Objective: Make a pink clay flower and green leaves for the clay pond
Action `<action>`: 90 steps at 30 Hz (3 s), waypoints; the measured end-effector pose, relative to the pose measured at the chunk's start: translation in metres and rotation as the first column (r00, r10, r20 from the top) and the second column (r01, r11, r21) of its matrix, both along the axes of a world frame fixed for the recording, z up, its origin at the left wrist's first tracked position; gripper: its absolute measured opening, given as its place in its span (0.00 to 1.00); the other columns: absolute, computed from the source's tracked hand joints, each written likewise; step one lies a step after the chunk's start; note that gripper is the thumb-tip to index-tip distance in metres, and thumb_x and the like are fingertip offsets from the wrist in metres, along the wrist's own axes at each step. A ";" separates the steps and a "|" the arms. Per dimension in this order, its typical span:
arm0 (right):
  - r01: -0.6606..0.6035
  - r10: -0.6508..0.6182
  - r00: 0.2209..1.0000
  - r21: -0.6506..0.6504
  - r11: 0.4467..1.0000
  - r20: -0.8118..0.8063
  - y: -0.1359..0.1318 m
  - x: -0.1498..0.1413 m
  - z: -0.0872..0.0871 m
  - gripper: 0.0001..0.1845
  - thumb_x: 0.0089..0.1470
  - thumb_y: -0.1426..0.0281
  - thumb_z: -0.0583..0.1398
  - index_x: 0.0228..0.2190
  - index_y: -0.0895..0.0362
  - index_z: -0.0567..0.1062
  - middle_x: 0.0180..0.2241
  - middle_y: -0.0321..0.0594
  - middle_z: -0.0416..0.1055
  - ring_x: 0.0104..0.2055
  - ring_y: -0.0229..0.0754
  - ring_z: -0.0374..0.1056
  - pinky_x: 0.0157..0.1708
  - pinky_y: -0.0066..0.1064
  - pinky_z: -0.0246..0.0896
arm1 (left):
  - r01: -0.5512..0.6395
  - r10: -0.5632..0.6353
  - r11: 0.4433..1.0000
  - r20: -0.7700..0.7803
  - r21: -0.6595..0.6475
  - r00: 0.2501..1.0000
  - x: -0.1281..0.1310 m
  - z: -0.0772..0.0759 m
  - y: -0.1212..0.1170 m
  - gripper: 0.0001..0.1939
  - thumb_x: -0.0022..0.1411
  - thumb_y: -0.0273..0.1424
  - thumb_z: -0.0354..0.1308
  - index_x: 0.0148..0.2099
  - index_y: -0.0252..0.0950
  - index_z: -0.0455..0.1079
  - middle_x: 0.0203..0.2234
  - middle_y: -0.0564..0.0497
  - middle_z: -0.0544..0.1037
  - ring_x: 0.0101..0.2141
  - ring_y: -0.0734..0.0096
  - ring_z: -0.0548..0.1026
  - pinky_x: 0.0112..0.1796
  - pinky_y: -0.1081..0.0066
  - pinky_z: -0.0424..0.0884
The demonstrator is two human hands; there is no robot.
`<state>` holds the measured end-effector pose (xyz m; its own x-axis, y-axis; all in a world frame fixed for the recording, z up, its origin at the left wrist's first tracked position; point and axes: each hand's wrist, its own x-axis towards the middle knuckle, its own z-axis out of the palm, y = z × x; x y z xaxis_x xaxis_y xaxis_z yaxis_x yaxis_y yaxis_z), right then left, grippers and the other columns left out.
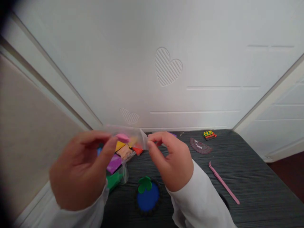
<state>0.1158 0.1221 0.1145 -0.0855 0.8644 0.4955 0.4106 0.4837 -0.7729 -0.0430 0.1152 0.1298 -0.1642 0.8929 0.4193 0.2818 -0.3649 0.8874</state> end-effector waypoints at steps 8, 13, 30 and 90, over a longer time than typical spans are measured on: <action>-0.111 0.087 0.983 0.145 0.983 0.163 -0.003 -0.007 0.003 0.07 0.49 0.74 0.53 0.30 0.55 0.70 0.36 0.39 0.69 0.41 0.39 0.64 0.41 0.32 0.60 | 0.171 -0.173 0.982 -0.016 -0.081 0.985 0.013 -0.010 0.001 0.05 0.47 0.29 0.58 0.31 0.40 0.69 0.25 0.55 0.74 0.26 0.75 0.71 0.29 0.75 0.69; -0.137 0.119 0.982 0.122 0.983 0.148 -0.002 -0.004 0.003 0.06 0.50 0.72 0.53 0.30 0.54 0.70 0.34 0.39 0.69 0.39 0.39 0.65 0.39 0.32 0.61 | 0.190 -0.186 0.978 0.053 -0.088 0.981 0.010 -0.008 0.002 0.04 0.48 0.27 0.57 0.30 0.39 0.71 0.24 0.55 0.75 0.25 0.76 0.72 0.28 0.77 0.69; -0.090 0.089 0.996 0.047 0.995 0.019 -0.007 -0.006 0.001 0.08 0.48 0.73 0.55 0.33 0.53 0.71 0.33 0.35 0.71 0.37 0.37 0.67 0.37 0.30 0.63 | 0.284 -0.251 0.948 0.212 -0.142 0.944 0.010 -0.010 0.003 0.04 0.49 0.30 0.57 0.30 0.37 0.70 0.22 0.53 0.76 0.25 0.72 0.74 0.28 0.73 0.71; 0.231 -0.159 0.906 -0.143 0.962 0.391 0.028 0.024 -0.034 0.15 0.45 0.63 0.56 0.29 0.63 0.73 0.25 0.41 0.70 0.32 0.41 0.66 0.35 0.37 0.58 | 0.099 -0.458 0.849 -0.627 -0.520 0.630 -0.002 -0.134 -0.130 0.13 0.55 0.37 0.47 0.40 0.39 0.68 0.31 0.49 0.71 0.36 0.67 0.67 0.38 0.67 0.63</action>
